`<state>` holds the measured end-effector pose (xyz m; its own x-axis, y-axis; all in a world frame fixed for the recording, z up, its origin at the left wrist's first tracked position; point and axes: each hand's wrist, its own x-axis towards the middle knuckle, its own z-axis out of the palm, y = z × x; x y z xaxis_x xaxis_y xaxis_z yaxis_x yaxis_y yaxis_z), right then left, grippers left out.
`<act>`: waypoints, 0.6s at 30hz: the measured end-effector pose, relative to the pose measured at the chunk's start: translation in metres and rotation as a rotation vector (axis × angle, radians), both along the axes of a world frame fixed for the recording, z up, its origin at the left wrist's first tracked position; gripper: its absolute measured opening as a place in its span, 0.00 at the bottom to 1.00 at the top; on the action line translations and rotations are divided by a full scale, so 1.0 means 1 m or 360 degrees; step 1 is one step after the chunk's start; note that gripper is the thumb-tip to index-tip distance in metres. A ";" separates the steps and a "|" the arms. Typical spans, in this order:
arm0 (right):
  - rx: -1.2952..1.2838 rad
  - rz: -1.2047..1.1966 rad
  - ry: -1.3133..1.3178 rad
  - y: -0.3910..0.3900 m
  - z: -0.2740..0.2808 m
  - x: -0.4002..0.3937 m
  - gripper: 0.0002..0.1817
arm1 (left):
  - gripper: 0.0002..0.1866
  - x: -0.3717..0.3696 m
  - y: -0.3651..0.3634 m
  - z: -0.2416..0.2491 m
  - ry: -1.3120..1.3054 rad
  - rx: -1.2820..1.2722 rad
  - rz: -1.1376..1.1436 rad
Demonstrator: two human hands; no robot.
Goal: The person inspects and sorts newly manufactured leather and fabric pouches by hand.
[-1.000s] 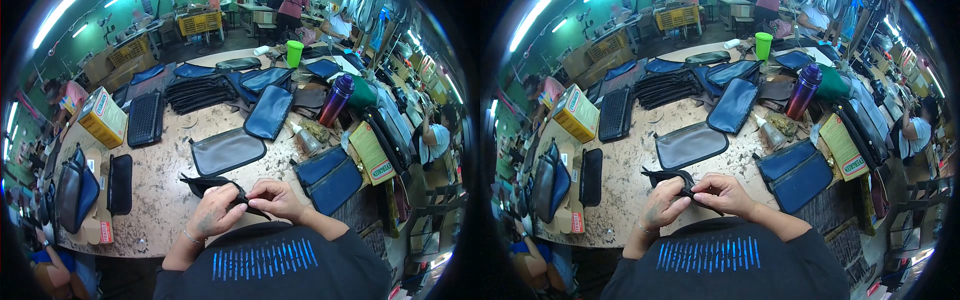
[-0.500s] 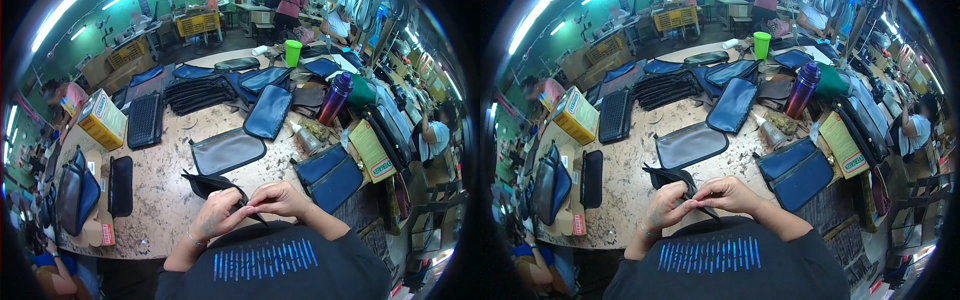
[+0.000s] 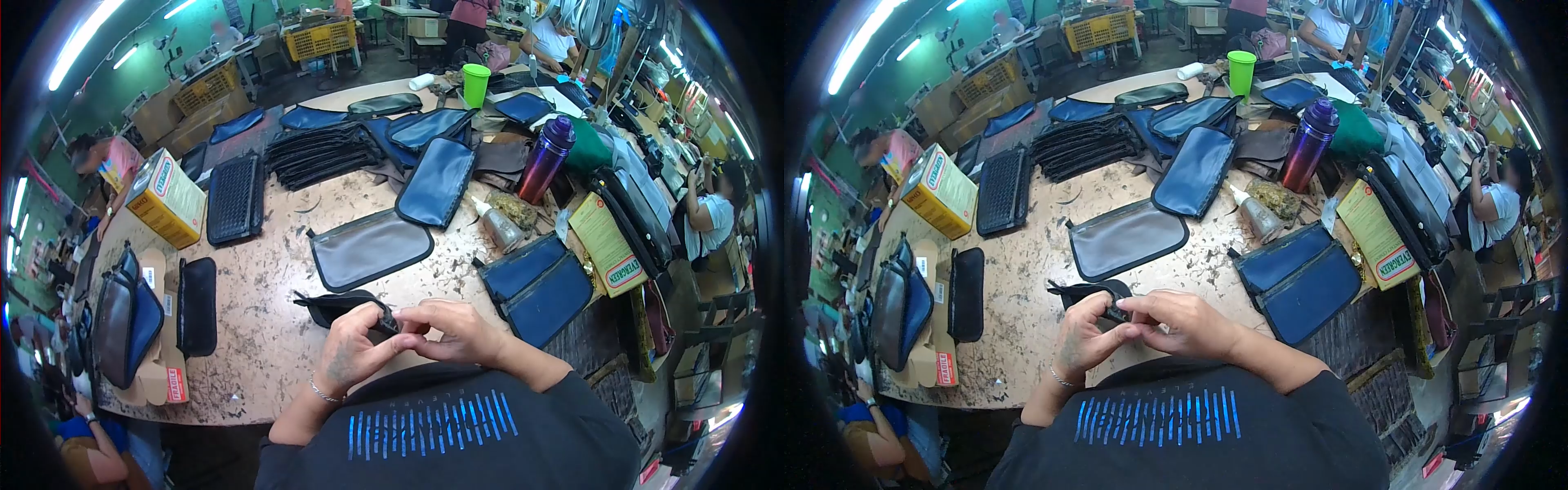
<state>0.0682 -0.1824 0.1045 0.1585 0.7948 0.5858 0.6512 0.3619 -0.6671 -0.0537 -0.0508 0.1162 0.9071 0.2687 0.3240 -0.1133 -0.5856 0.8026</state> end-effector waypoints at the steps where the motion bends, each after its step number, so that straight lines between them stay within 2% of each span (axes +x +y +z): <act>1: -0.0052 0.0033 0.0022 -0.001 0.002 0.001 0.23 | 0.16 0.000 -0.003 0.000 0.0032 -0.0074 0.0071; 2: -0.0050 0.0035 0.0021 -0.001 0.002 0.001 0.23 | 0.16 0.000 -0.003 0.002 0.0031 -0.0072 0.0073; 4: -0.0155 0.0101 0.0407 -0.001 0.000 0.000 0.22 | 0.14 -0.001 -0.004 0.004 0.0023 -0.0245 0.0022; 7: -0.0187 0.0117 0.0659 0.002 -0.004 0.004 0.21 | 0.12 0.004 0.002 -0.008 -0.0124 -0.0201 -0.0024; 10: -0.0200 0.0100 0.0722 0.007 -0.002 0.009 0.20 | 0.13 0.008 0.003 -0.001 -0.0152 -0.0283 0.0019; 12: -0.0211 0.0071 0.0803 0.009 0.006 0.007 0.20 | 0.15 0.007 0.005 0.008 -0.0081 -0.0170 0.0091; 14: -0.0143 0.0064 0.0660 0.010 0.008 0.007 0.20 | 0.18 0.007 0.006 0.014 -0.0003 -0.0140 0.0153; 18: -0.0159 0.0049 0.0686 0.013 0.008 0.006 0.21 | 0.14 0.006 0.008 0.012 0.0090 -0.0383 0.0133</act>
<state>0.0741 -0.1693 0.1123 0.3470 0.8523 0.3914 0.2955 0.2967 -0.9081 -0.0474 -0.0429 0.1280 0.8932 0.4069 0.1913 -0.0236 -0.3823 0.9237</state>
